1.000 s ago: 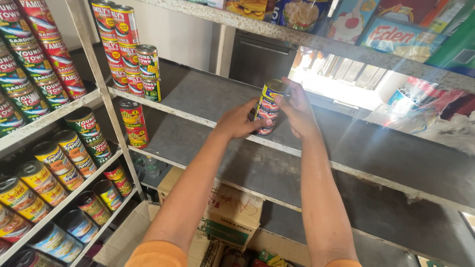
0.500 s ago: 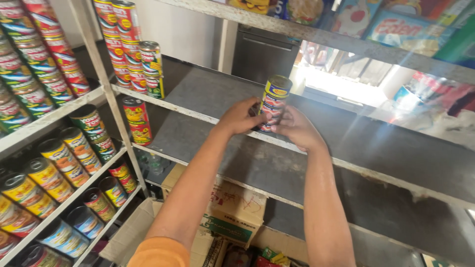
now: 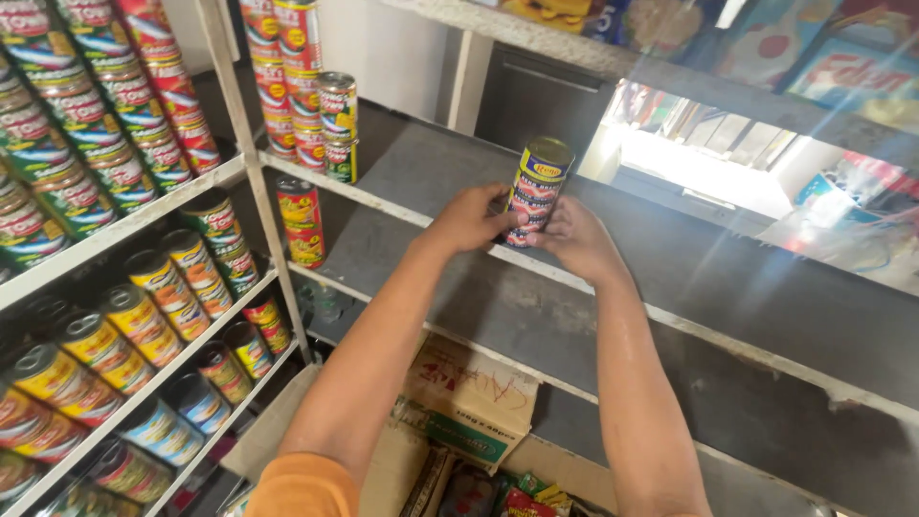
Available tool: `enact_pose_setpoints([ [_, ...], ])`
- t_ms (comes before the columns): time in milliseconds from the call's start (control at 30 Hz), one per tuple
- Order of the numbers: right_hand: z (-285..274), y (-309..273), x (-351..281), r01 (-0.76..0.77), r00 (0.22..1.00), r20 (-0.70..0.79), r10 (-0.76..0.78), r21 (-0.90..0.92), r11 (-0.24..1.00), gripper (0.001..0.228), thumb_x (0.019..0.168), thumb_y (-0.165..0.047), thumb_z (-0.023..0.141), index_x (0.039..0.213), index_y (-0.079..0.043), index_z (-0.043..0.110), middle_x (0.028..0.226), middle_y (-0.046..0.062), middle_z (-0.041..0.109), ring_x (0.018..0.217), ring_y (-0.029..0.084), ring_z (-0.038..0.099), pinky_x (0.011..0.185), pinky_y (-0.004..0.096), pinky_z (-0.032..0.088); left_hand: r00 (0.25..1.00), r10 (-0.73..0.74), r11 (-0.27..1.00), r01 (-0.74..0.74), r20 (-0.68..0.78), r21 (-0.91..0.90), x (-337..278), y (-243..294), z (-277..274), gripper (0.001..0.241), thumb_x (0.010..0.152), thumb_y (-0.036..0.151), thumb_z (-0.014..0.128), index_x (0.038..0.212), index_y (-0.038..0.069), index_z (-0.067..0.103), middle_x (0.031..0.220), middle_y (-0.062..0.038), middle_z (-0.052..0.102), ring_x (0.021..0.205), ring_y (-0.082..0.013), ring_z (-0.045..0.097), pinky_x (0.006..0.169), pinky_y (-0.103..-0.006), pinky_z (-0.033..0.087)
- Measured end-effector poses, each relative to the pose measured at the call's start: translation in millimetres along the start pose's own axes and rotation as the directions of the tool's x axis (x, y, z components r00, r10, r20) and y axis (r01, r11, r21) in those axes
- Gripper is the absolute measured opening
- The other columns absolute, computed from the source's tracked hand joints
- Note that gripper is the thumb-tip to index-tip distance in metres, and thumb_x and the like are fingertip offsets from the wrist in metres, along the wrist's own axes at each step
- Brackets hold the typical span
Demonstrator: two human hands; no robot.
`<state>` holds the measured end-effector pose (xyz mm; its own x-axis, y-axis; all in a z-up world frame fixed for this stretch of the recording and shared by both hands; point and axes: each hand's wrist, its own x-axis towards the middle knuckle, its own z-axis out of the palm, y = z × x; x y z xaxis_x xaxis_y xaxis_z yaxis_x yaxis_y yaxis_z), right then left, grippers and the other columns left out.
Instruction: Stocking grocery store shelves with canned goods and instant noodles from boxes.
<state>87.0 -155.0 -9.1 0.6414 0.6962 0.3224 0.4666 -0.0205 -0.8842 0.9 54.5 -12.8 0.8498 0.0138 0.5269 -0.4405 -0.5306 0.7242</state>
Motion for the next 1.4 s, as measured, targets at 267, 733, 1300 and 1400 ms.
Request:
enact_pose_setpoints([
  [267,47,-10,34,0.022,1.0,0.014,-0.023,0.062,0.998,0.054,0.079,0.001,0.081,0.126,-0.002,0.055,0.113,0.009,0.071,0.106,0.018,0.07,0.093,0.033,0.057,0.965,-0.196,0.975,0.171,-0.177,-0.145,-33,20,-44,0.055,0.08,0.021,0.079,0.126,-0.001,0.059,0.109,-0.014,0.075,0.08,-0.023,0.077,0.06,-0.0391,0.061],
  [733,142,-13,105,0.066,0.997,0.029,-0.065,-0.027,0.997,0.056,0.079,-0.003,0.084,0.126,0.0,0.054,0.113,0.01,0.071,0.103,0.018,0.071,0.089,0.033,0.06,0.853,0.078,0.977,0.037,-0.515,0.208,-77,-30,-112,0.043,0.082,0.009,0.077,0.122,-0.003,0.068,0.108,-0.021,0.073,0.089,-0.0327,0.072,0.08,-0.0399,0.057],
  [1300,192,-7,148,0.09,0.996,0.008,-0.089,-0.098,0.991,0.05,0.082,-0.009,0.084,0.123,0.0,0.059,0.112,0.009,0.073,0.098,0.015,0.071,0.086,0.031,0.06,0.831,0.108,0.974,0.021,-0.545,0.224,-101,-52,-154,0.05,0.08,0.003,0.077,0.128,-0.003,0.064,0.108,-0.023,0.07,0.098,-0.0381,0.07,0.085,-0.0418,0.056],
  [1400,192,2,143,0.115,0.993,0.025,-0.113,-0.081,0.99,0.05,0.083,-0.008,0.084,0.125,0.001,0.059,0.113,0.01,0.074,0.099,0.015,0.071,0.087,0.031,0.059,0.828,0.134,0.981,-0.032,-0.545,0.191,-106,-57,-150,0.05,0.08,0.003,0.077,0.128,-0.003,0.064,0.111,-0.024,0.069,0.1,-0.0396,0.07,0.087,-0.042,0.056],
])
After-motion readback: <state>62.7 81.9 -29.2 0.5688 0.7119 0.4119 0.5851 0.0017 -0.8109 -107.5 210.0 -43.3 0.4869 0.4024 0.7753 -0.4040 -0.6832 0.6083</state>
